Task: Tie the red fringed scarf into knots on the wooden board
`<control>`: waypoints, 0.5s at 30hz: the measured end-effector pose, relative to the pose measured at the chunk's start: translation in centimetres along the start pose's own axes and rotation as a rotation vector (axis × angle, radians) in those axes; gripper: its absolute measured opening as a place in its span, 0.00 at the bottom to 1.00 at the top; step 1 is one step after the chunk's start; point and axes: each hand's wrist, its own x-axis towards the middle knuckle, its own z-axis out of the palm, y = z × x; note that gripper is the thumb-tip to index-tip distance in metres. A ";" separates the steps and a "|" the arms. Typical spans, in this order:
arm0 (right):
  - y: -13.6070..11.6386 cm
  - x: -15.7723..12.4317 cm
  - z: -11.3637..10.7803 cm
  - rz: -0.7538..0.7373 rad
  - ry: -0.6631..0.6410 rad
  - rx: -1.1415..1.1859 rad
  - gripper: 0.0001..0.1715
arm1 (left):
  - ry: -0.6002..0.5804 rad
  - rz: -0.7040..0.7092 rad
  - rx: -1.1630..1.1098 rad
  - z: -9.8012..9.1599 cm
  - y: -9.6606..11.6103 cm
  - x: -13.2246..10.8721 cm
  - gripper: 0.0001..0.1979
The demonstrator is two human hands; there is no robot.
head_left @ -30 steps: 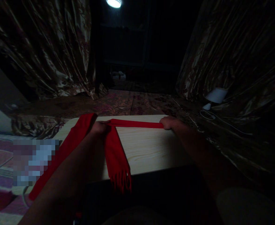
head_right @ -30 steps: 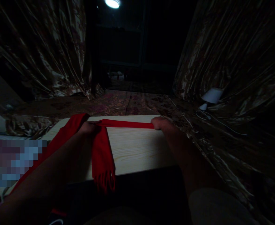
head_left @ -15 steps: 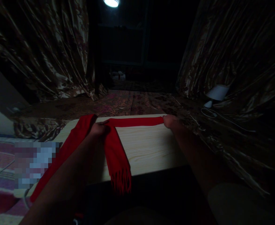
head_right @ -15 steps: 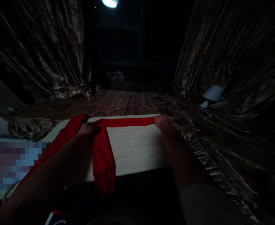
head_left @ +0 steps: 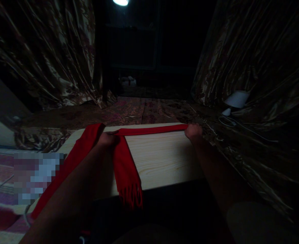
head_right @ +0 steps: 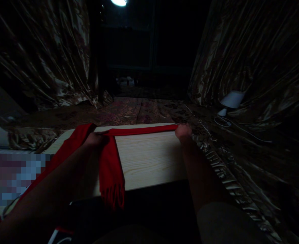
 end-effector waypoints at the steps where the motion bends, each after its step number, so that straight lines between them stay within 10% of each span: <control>1: 0.2 0.0 0.3 -0.028 0.007 0.005 0.20 | -0.001 -0.010 -0.024 0.0 0.0 0.0 0.26; 15: 3.6 -0.1 -0.4 -0.037 -0.045 -0.072 0.19 | -0.014 -0.082 -0.075 0.6 0.4 0.0 0.24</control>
